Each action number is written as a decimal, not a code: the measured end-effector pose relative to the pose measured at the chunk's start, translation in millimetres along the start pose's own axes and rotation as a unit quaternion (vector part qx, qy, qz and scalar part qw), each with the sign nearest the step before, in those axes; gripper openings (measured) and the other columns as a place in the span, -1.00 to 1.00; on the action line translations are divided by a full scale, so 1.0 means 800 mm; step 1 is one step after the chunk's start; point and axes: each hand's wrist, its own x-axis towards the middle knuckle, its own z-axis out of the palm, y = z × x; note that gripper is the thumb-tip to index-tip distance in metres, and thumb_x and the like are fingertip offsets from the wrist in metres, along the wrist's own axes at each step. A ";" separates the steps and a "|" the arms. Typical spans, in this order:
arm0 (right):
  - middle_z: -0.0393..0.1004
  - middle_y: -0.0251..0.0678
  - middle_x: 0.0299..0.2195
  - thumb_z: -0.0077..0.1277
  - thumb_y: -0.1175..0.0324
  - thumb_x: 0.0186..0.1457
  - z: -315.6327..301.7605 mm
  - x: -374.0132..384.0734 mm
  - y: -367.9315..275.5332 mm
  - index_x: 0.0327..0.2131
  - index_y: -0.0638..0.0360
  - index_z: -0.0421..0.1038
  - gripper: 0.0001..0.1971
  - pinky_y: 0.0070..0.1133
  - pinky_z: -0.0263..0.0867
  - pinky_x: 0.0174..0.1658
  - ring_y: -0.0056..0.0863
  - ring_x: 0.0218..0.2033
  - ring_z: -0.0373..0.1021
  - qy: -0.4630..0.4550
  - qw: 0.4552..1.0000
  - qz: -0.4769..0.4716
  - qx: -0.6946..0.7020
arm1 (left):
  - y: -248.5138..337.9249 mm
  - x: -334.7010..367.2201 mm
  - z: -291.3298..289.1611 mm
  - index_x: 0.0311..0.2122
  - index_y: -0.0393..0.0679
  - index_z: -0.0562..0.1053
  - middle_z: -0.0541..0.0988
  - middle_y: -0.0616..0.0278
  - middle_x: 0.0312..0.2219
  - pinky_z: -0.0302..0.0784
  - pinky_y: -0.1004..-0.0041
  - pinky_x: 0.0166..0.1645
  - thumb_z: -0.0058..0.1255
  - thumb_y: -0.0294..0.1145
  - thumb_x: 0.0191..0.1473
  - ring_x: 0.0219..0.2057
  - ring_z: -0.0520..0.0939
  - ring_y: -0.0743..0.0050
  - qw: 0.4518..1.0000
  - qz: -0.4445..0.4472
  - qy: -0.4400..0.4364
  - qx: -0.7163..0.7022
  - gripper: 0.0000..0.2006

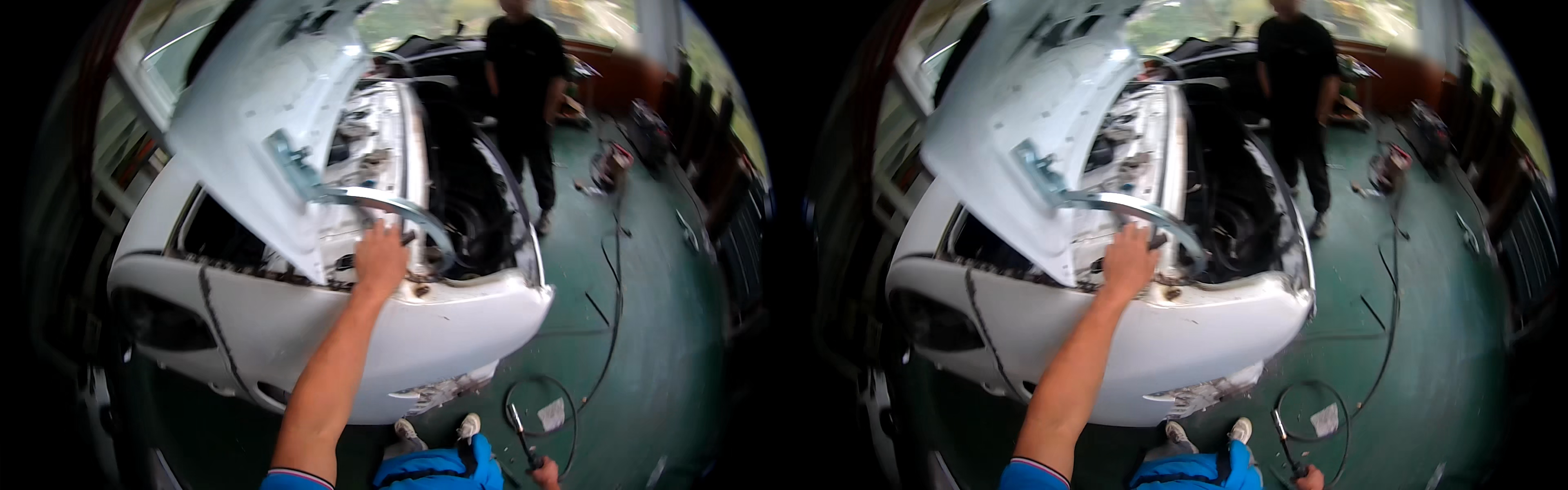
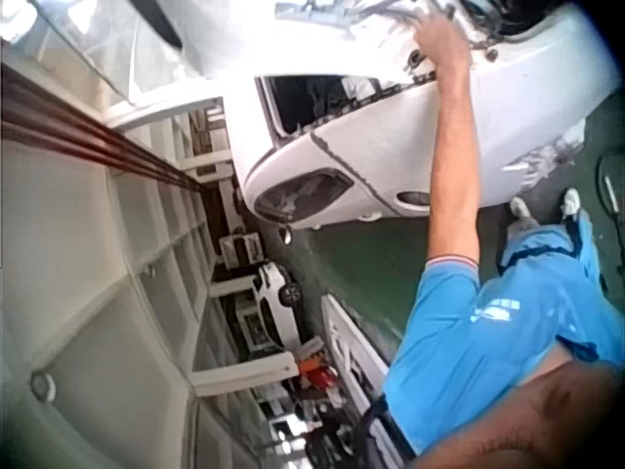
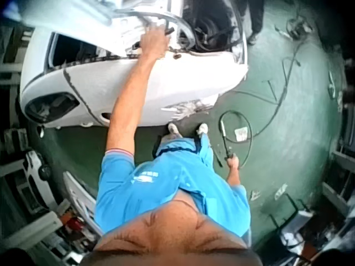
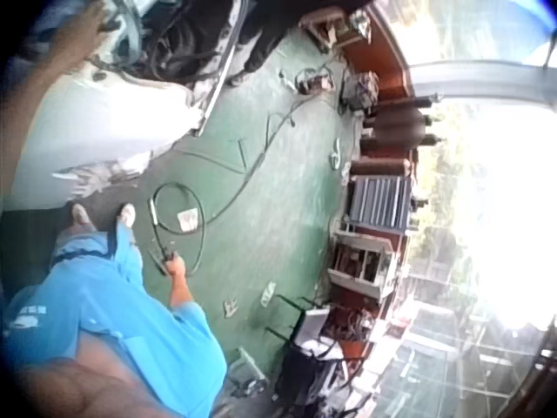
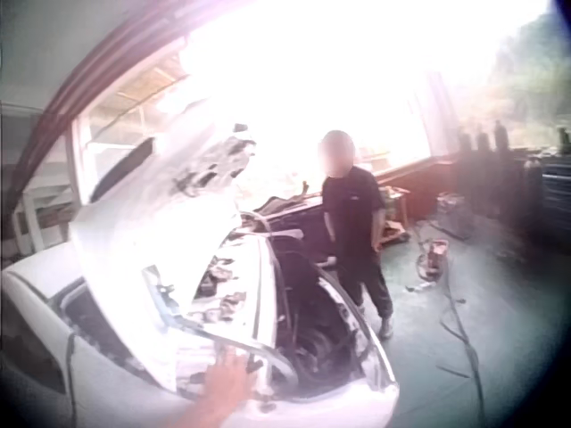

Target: The person welds the seam between the rear quarter panel and the trunk lid of a white car using a handheld welding torch. They move along the seam, creating a continuous weld bead while sparks fly. The trunk lid remains open during the process.

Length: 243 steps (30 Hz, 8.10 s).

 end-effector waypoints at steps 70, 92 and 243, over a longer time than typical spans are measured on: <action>0.59 0.08 -0.30 0.37 0.24 -0.11 0.076 -0.041 -0.094 -0.09 0.31 0.46 -0.48 -0.15 0.38 -0.16 0.08 -0.24 0.50 0.079 0.997 0.010 0.002 | -0.220 0.199 -0.038 -0.28 -0.08 0.68 0.70 0.01 -0.29 0.64 0.14 -0.17 0.08 0.03 0.10 -0.22 0.73 0.01 0.965 -0.188 0.121 -0.137 -0.63; 0.62 -0.01 -0.32 0.37 0.29 -0.12 0.017 -0.051 -0.111 -0.10 0.28 0.51 -0.52 -0.19 0.38 -0.17 -0.14 -0.27 0.52 0.081 0.995 0.020 -0.050 | -0.310 0.242 -0.023 -0.35 -0.01 0.69 0.72 0.11 -0.30 0.65 0.22 -0.19 0.05 0.17 0.14 -0.24 0.75 0.14 0.981 -0.180 0.076 -0.017 -0.56; 0.46 -0.29 -0.38 0.17 0.59 -0.04 -0.179 -0.347 -0.992 0.05 0.31 0.30 -0.48 -0.54 0.32 -0.31 -0.49 -0.44 0.33 -0.154 0.926 -0.337 0.067 | -0.313 -0.064 -0.121 -0.51 -0.13 0.50 0.45 0.34 -0.57 0.42 0.42 -0.15 0.16 -0.26 0.04 -0.48 0.50 0.43 0.778 0.231 0.364 -0.457 -0.80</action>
